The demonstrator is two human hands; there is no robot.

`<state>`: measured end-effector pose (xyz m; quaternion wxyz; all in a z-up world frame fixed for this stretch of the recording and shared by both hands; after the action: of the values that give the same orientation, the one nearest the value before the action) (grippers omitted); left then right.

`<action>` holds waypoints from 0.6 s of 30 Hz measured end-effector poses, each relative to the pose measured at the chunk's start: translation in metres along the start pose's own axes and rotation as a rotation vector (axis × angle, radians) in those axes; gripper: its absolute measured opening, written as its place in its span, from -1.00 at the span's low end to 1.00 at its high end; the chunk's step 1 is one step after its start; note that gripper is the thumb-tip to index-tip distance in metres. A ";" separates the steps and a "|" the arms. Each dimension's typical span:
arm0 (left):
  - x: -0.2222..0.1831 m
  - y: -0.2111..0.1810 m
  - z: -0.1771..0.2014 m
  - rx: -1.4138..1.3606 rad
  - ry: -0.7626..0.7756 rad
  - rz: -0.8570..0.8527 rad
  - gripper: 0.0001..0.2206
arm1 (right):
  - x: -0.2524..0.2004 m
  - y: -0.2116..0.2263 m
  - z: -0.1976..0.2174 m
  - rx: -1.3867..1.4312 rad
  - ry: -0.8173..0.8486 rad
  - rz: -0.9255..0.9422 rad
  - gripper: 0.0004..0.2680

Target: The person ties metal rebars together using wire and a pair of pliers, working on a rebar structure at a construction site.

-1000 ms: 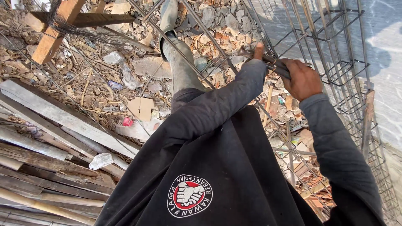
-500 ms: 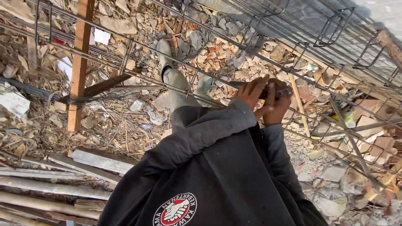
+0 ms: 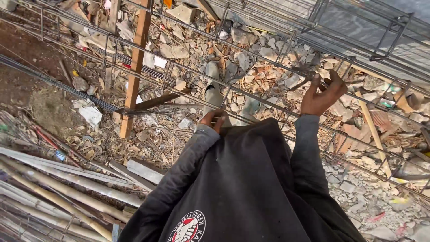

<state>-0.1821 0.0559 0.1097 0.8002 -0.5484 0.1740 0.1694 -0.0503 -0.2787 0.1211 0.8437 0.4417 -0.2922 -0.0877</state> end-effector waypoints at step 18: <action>0.068 -0.056 0.019 -0.072 -0.136 -0.210 -0.80 | -0.125 -0.050 0.067 0.273 0.209 -0.427 -0.86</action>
<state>-0.0943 0.0597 0.1301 0.8033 -0.5792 0.0548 0.1273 -0.1854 -0.3043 0.0586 0.7644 0.6096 -0.1127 -0.1774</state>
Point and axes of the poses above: each hand's wrist, its own x-axis towards the middle knuckle, its own z-axis out of the back of the hand, y = z × x, the point moved 1 cm from there along x, towards the middle knuckle, and after that the axes turned 4 degrees about x, right-handed, at the moved point
